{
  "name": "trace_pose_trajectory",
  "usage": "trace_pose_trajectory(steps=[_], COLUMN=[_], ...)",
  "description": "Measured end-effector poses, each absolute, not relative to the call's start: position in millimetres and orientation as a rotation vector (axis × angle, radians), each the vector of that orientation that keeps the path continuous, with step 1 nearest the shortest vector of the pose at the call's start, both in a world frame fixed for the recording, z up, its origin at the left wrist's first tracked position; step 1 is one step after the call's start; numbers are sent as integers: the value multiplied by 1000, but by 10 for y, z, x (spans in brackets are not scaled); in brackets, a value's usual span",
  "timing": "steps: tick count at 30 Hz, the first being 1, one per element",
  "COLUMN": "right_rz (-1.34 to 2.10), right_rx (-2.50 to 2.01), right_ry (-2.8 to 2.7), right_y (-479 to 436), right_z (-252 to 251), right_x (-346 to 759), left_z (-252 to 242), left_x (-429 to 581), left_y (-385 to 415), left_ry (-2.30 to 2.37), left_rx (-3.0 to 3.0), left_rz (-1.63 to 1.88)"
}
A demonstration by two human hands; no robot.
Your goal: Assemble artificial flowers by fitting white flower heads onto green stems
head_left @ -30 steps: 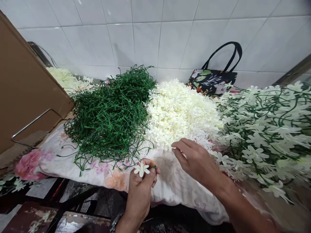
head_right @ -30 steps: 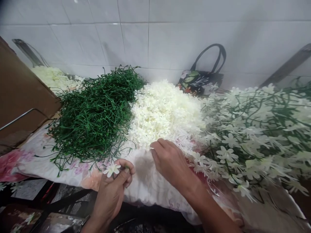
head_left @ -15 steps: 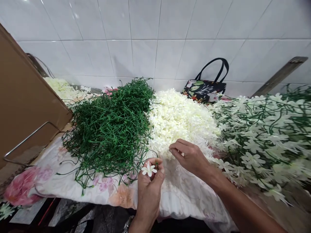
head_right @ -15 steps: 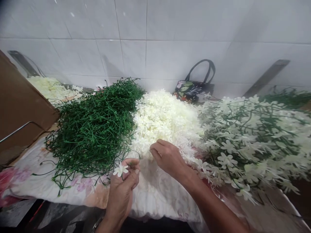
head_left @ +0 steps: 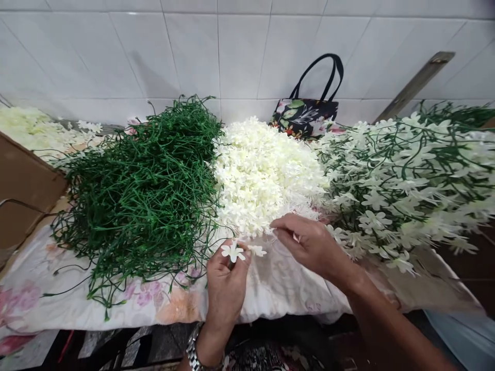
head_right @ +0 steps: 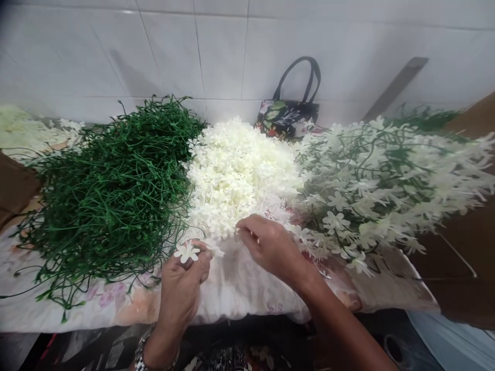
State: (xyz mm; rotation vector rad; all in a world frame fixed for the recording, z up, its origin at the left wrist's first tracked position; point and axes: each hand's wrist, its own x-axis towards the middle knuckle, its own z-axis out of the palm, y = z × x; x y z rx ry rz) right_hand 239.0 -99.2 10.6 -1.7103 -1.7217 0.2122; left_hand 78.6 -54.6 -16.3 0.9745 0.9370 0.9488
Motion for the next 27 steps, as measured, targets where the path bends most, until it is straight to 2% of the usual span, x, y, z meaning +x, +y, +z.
trace_pose_trajectory(steps=[2, 7, 11, 20, 27], right_rz=[32, -64, -154, 141, -17], right_rx=[-1800, -1902, -1895, -1824, -1886], right_ry=[-1838, -2214, -2292, -2287, -2256], right_y=[-1009, -1019, -1012, -1151, -1185], right_z=[88, 27, -47, -17, -55], right_x=[2459, 2462, 2425, 2517, 2548], left_z=[-187, -141, -73, -80, -154], left_x=[764, 762, 797, 796, 762], left_y=[-568, -627, -648, -677, -690], left_ry=[943, 1019, 1050, 1103, 1108], left_rx=[939, 827, 784, 780, 804], left_rz=[943, 938, 913, 899, 860])
